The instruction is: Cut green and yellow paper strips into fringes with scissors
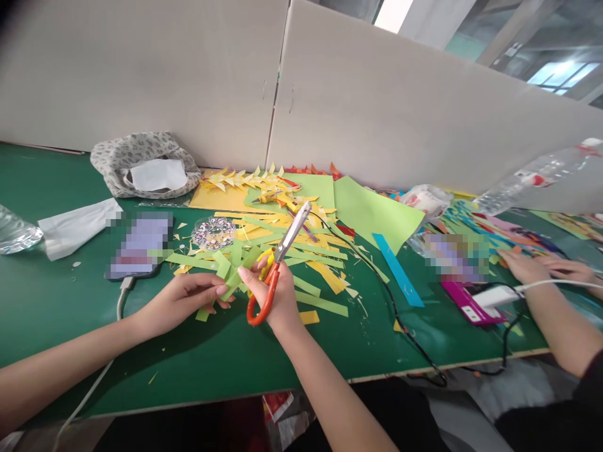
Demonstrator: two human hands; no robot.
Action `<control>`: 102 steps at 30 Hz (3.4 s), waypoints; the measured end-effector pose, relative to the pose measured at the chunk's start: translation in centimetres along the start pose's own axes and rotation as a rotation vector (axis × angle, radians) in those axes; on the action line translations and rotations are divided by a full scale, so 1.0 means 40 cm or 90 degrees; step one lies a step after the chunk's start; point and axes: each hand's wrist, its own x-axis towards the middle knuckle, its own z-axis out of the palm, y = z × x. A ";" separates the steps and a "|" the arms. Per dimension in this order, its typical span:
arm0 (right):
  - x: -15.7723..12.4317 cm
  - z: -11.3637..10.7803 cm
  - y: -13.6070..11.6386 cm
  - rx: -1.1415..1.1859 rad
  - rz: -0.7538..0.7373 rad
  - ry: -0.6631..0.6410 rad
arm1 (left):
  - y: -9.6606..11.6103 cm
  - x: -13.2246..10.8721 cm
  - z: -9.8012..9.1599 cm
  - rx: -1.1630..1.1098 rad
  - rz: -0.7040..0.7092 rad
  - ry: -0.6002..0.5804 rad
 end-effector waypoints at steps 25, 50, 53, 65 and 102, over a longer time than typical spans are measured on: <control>0.030 -0.046 -0.002 0.025 -0.082 0.173 | 0.003 0.010 -0.018 -0.034 -0.042 0.087; 0.005 0.003 0.028 0.064 0.003 0.070 | -0.003 0.007 -0.005 -0.086 -0.071 0.053; 0.006 0.000 0.028 0.060 0.002 0.062 | -0.005 0.006 -0.006 -0.083 -0.075 0.054; 0.003 0.000 0.024 0.045 -0.004 0.055 | 0.005 0.006 -0.006 -0.087 -0.094 0.052; -0.013 0.021 0.011 -0.102 -0.021 -0.040 | -0.001 0.009 -0.008 -0.143 -0.101 0.079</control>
